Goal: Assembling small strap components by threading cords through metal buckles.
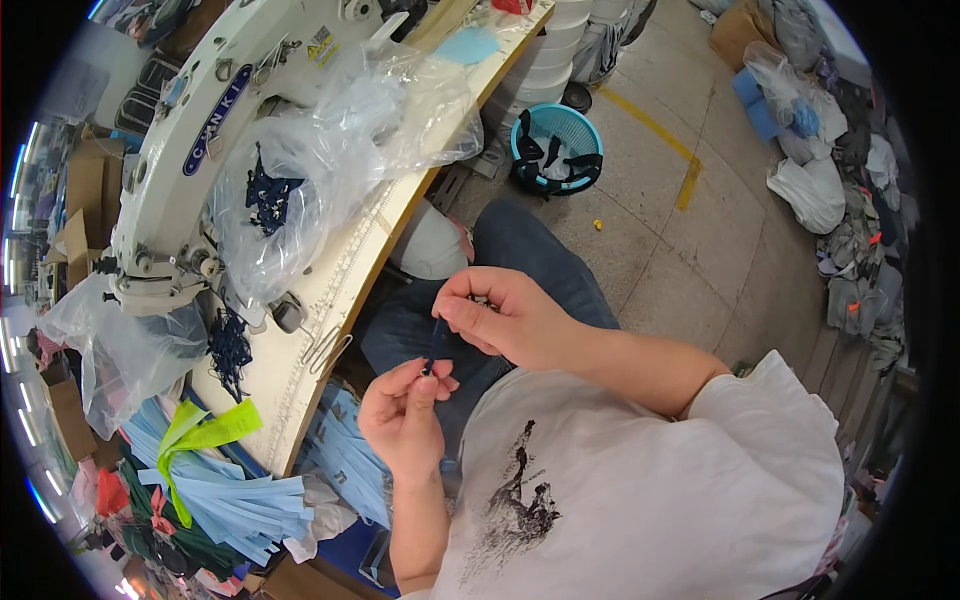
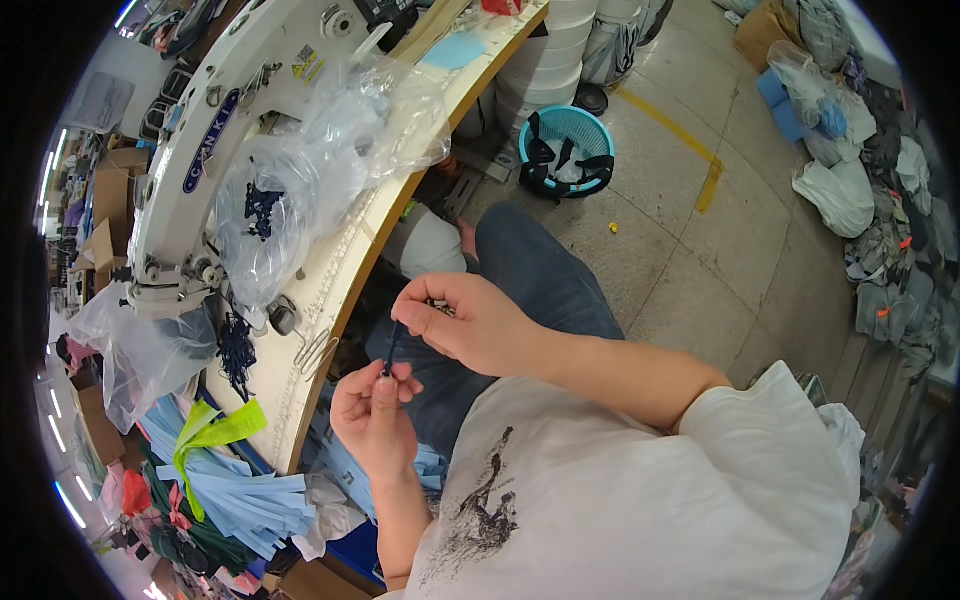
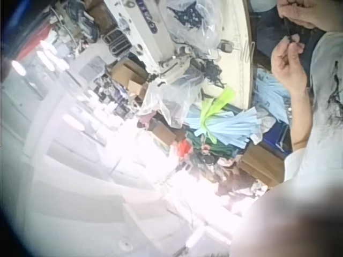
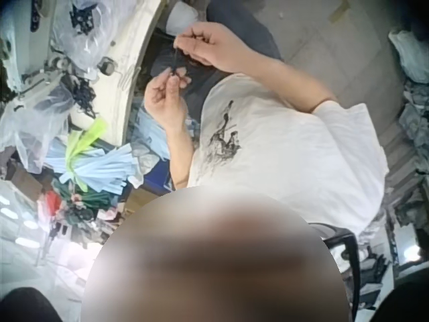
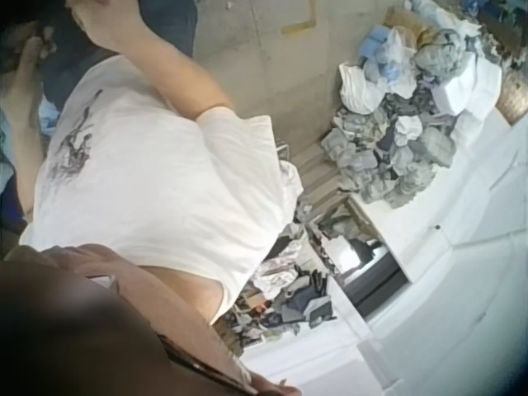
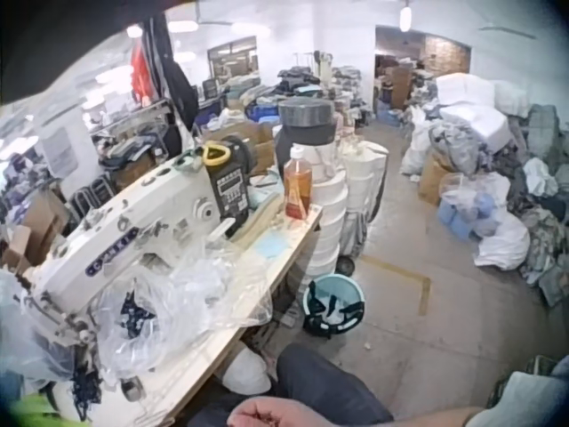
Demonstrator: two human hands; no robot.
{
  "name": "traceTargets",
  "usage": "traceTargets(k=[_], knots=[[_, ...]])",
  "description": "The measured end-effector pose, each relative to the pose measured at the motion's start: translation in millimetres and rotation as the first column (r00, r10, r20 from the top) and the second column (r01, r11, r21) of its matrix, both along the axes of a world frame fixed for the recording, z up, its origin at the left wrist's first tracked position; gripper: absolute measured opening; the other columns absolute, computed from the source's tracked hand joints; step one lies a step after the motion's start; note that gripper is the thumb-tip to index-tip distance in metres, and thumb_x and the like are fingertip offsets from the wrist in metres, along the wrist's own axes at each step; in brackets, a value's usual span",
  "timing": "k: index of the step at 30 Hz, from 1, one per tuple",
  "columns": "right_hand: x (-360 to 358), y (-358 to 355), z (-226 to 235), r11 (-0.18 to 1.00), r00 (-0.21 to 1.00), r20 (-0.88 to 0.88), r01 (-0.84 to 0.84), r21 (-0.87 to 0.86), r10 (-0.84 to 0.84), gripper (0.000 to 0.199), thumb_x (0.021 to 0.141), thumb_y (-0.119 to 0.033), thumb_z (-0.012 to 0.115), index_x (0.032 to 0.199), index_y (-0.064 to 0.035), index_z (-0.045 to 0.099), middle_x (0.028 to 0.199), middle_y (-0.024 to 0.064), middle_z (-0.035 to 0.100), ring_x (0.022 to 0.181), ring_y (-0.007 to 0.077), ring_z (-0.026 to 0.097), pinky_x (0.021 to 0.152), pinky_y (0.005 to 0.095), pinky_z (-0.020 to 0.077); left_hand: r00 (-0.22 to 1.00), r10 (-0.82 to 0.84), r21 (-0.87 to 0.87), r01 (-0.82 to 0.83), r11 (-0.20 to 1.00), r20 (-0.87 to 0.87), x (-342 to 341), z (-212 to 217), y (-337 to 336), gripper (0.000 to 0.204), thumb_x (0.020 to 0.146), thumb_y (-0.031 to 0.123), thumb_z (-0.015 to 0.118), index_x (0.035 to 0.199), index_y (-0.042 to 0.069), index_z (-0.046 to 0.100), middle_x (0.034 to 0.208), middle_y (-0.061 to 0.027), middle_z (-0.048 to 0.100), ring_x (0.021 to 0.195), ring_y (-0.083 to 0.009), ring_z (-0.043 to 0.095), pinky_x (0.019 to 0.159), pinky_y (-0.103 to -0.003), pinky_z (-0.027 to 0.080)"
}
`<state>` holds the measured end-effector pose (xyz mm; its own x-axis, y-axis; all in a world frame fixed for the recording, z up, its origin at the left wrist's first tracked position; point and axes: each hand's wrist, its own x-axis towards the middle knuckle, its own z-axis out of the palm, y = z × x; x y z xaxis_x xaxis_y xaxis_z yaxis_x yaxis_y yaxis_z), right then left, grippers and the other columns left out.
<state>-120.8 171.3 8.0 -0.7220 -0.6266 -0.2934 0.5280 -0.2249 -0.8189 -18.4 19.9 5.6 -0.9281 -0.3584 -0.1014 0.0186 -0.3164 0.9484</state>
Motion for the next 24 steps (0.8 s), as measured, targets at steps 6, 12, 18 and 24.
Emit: traceTargets(k=[6, 12, 18, 24], knots=[[0, 4, 8, 1.0, 1.0, -0.016, 0.015, -0.016, -0.015, 0.016, 0.099, -0.018, 0.052, 0.1, -0.0031, 0.058, 0.072, -0.0038, 0.05, 0.055, 0.0016, 0.039, 0.047, 0.0185, 0.0317, 0.99, -0.105, 0.16, 0.12, 0.98, -0.096, -2, 3, 5, 0.025, 0.09, 0.001, 0.061, 0.114, -0.004, 0.057, 0.091, -0.0164, 0.068, 0.071, -0.0186, 0.063, 0.069, -0.034, 0.055], [4, 3, 14, 0.985, 0.925, -0.379, 0.102, 0.137, -0.043, 0.015, 0.098, -0.019, 0.054, 0.101, -0.0046, 0.059, 0.072, -0.005, 0.052, 0.057, 0.0007, 0.042, 0.048, 0.0181, 0.0337, 0.994, -0.104, -0.127, 0.105, 0.986, 0.016, -4, 20, 10, 0.034, 0.084, -0.012, 0.062, 0.117, -0.006, 0.056, 0.097, -0.0154, 0.067, 0.085, -0.0154, 0.065, 0.075, -0.024, 0.052], [6, 3, 17, 0.988, 0.937, -0.343, 0.108, 0.109, -0.065, 0.016, 0.099, -0.018, 0.053, 0.098, -0.0033, 0.058, 0.07, -0.0042, 0.051, 0.056, 0.0009, 0.041, 0.048, 0.0182, 0.0329, 0.997, -0.032, -0.253, 0.047, 0.966, 0.065, -4, 19, 9, 0.017, 0.085, -0.01, 0.062, 0.102, -0.007, 0.061, 0.095, -0.0148, 0.067, 0.08, -0.0141, 0.064, 0.071, -0.022, 0.05], [8, -1, 15, 0.995, 0.986, -0.135, 0.102, -0.005, -0.102, 0.017, 0.1, -0.019, 0.051, 0.099, -0.0025, 0.057, 0.065, -0.0044, 0.046, 0.054, 0.0013, 0.038, 0.046, 0.0189, 0.0299, 0.998, -0.017, -0.216, 0.002, 0.976, -0.066, 0, 11, 12, 0.022, 0.082, -0.013, 0.064, 0.102, -0.006, 0.058, 0.097, -0.0154, 0.065, 0.082, -0.0162, 0.065, 0.072, -0.024, 0.052]])
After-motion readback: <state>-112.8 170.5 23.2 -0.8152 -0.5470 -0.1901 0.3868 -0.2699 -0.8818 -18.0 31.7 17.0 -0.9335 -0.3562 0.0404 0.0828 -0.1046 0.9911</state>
